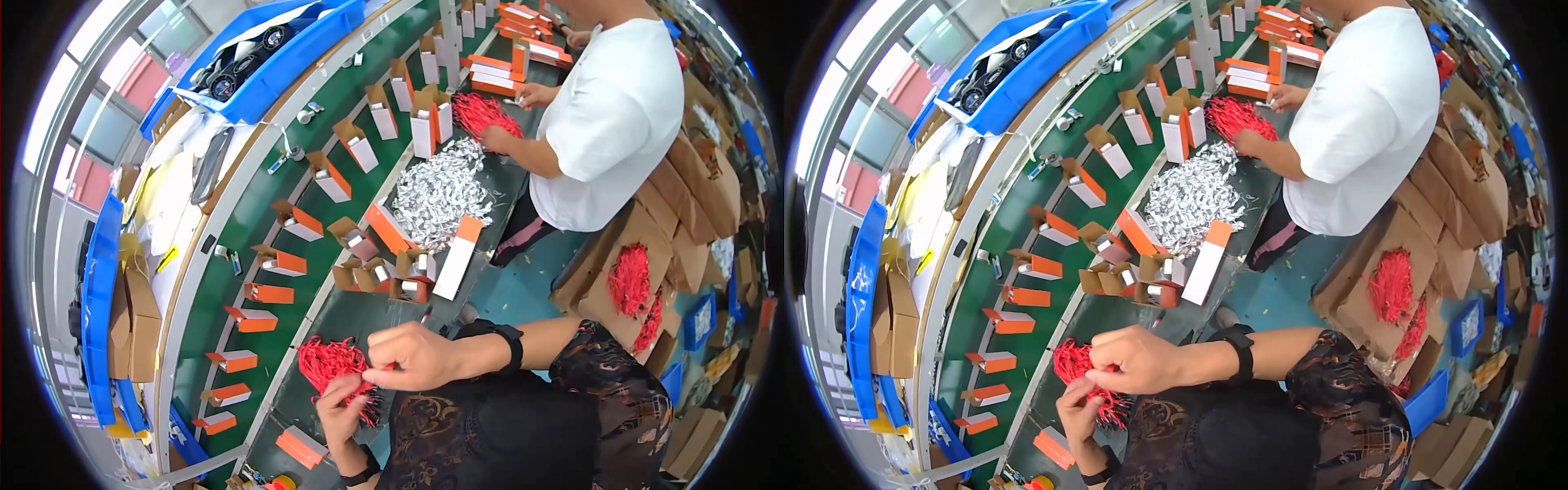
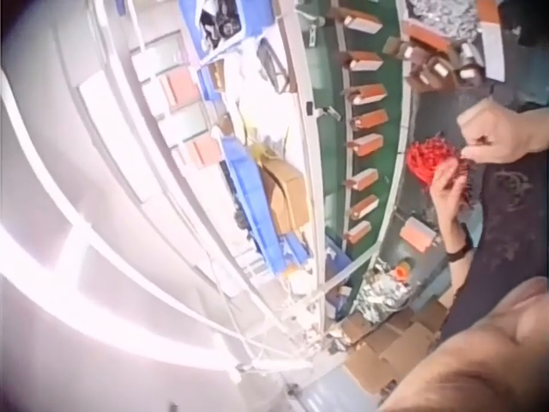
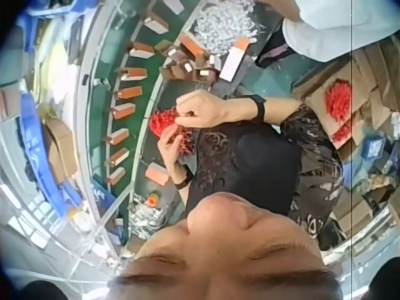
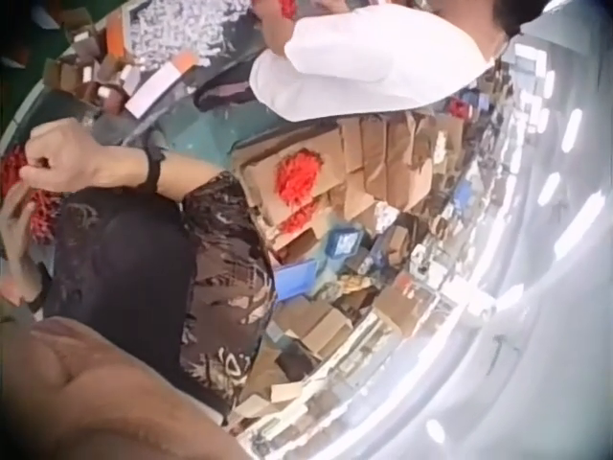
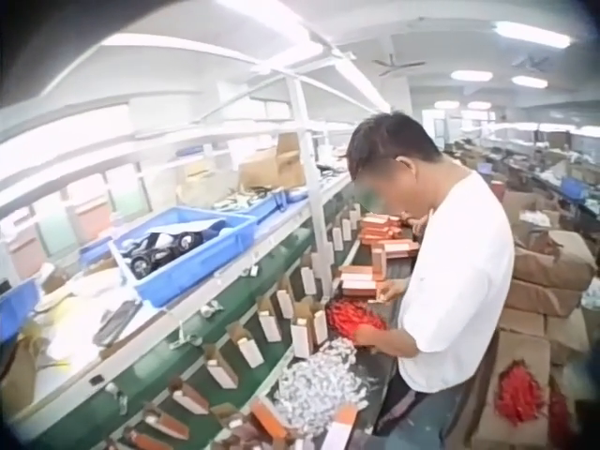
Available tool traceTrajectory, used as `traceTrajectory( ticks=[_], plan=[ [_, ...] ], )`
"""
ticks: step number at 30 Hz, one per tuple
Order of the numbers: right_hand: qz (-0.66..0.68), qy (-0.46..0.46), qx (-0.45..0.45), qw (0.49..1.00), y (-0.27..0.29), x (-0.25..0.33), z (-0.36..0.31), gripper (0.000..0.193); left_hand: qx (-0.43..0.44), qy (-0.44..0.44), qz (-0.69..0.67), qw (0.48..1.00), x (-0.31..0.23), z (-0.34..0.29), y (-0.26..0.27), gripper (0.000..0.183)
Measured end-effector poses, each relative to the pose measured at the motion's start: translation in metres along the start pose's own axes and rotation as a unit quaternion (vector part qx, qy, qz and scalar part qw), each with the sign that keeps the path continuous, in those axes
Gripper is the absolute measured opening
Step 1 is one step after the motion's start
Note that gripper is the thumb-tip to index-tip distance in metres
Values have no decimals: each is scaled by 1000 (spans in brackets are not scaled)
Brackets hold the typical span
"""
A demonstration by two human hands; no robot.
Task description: The person picks up a red lanyard, attaches a small white plastic clip to it, and inserts it into a small orange and white box. They then close the box and place it onto the assembly line.
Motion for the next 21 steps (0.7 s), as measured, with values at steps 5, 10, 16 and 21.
traceTrajectory(
  ticks=[5,10,16,21],
  plan=[
    [48,62,88,993,-31,15,5,26,25,-44,-180,982,-88,55,-40,140],
    [-166,180,-51,968,1,66,9,21,68,-35,-239,968,-61,53,-69,96],
    [-167,46,-89,981,44,-11,7,24,28,58,-416,907,-40,77,-100,42],
    [26,-110,2,994,59,-144,0,19,-34,173,-140,974,-5,67,-77,28]
  ],
)
Point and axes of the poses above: each hand's wrist, its own z-axis towards the middle knuckle, its own y-axis out of the back of the hand, x = y × z, the point moved 10 cm from there along z, towards the middle knuckle, and after that the axes turned 12 degrees about x, right-handed, at the moved point
